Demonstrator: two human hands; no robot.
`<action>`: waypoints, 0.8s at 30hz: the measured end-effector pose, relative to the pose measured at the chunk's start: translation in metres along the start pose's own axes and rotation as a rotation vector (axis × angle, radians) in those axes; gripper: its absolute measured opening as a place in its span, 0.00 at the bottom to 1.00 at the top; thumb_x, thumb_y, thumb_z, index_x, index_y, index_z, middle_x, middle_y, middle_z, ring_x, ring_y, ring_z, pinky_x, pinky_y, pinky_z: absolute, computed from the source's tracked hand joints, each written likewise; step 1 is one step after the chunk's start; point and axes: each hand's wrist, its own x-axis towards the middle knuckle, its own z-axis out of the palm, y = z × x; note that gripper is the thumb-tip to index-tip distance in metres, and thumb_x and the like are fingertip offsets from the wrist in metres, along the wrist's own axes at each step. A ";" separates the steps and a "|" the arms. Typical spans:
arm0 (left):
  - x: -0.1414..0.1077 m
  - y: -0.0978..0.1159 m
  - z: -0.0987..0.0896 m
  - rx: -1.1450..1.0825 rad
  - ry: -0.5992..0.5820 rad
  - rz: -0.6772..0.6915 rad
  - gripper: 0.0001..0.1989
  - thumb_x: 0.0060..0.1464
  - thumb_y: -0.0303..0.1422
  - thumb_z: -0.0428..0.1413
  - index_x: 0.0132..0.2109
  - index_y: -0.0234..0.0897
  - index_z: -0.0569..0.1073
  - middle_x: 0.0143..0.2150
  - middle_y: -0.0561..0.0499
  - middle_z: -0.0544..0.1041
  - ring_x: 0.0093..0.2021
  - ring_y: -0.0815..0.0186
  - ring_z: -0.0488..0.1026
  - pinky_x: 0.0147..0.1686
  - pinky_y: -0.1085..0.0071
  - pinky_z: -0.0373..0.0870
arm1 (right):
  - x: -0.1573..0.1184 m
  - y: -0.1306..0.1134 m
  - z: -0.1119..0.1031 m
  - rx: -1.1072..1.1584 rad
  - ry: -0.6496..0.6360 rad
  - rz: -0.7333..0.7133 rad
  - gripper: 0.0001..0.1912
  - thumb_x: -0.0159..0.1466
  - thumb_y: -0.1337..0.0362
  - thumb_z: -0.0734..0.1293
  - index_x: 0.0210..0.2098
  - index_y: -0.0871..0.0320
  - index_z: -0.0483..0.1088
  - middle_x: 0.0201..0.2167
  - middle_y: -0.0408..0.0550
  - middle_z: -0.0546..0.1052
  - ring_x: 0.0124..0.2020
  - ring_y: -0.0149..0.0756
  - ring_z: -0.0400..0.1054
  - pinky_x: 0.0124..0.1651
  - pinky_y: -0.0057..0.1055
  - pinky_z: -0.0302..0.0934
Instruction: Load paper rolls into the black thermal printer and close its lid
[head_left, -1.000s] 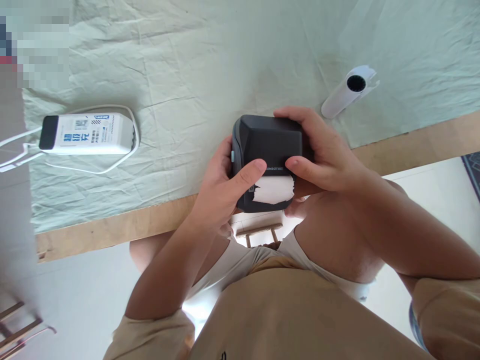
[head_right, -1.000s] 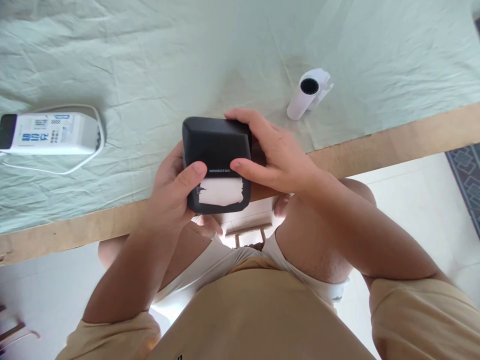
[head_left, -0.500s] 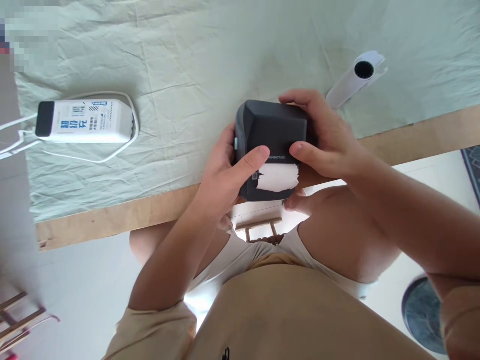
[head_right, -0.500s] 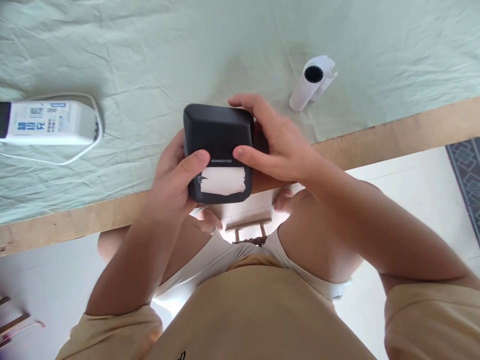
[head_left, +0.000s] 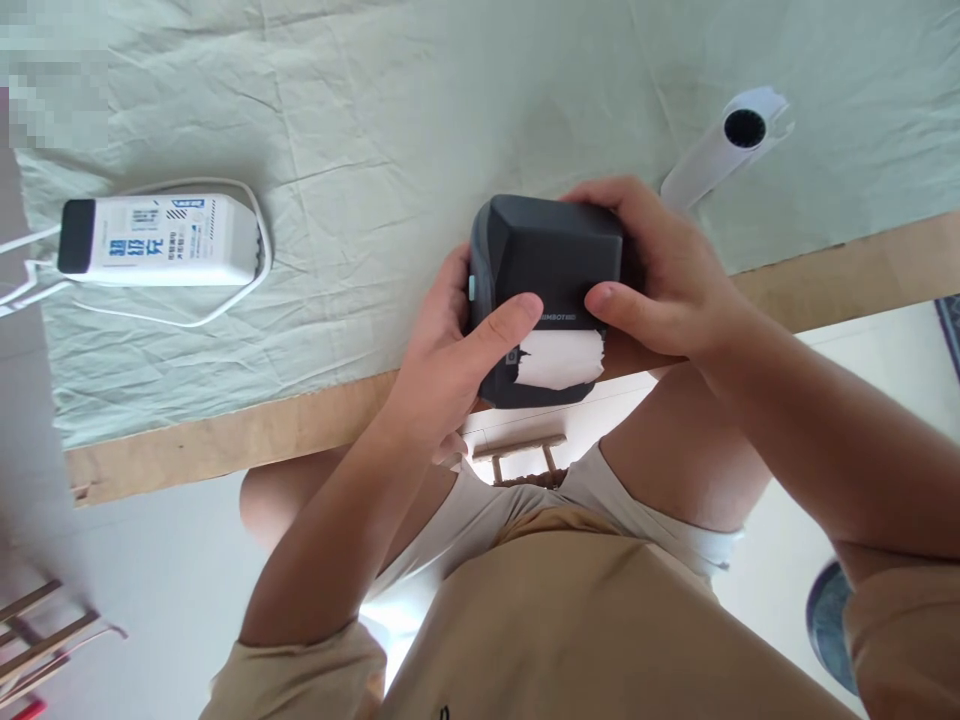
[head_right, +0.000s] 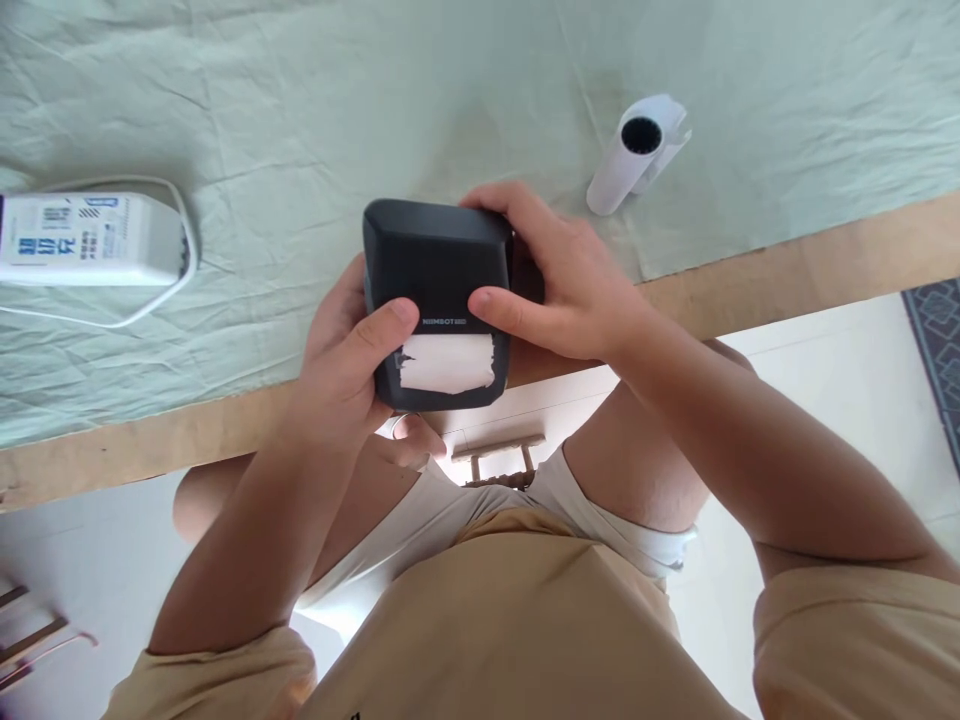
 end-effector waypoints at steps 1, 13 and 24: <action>0.000 0.000 0.001 -0.010 0.010 -0.001 0.23 0.61 0.50 0.72 0.56 0.46 0.78 0.48 0.48 0.85 0.51 0.46 0.88 0.38 0.61 0.87 | 0.000 0.000 0.000 0.003 -0.002 -0.008 0.42 0.65 0.23 0.66 0.63 0.47 0.70 0.50 0.51 0.84 0.48 0.52 0.80 0.51 0.50 0.77; 0.006 -0.003 0.007 -0.039 0.052 0.079 0.16 0.64 0.45 0.67 0.53 0.43 0.81 0.47 0.47 0.85 0.59 0.44 0.86 0.40 0.62 0.87 | 0.000 -0.001 0.000 0.044 0.004 -0.027 0.38 0.67 0.25 0.65 0.62 0.46 0.70 0.52 0.51 0.82 0.51 0.54 0.79 0.53 0.51 0.77; 0.015 -0.004 0.002 -0.131 0.037 0.028 0.15 0.72 0.47 0.59 0.49 0.41 0.83 0.55 0.48 0.88 0.68 0.45 0.82 0.56 0.55 0.88 | -0.003 0.005 -0.001 0.042 0.059 0.013 0.38 0.66 0.27 0.69 0.64 0.44 0.71 0.60 0.55 0.78 0.51 0.50 0.78 0.50 0.47 0.79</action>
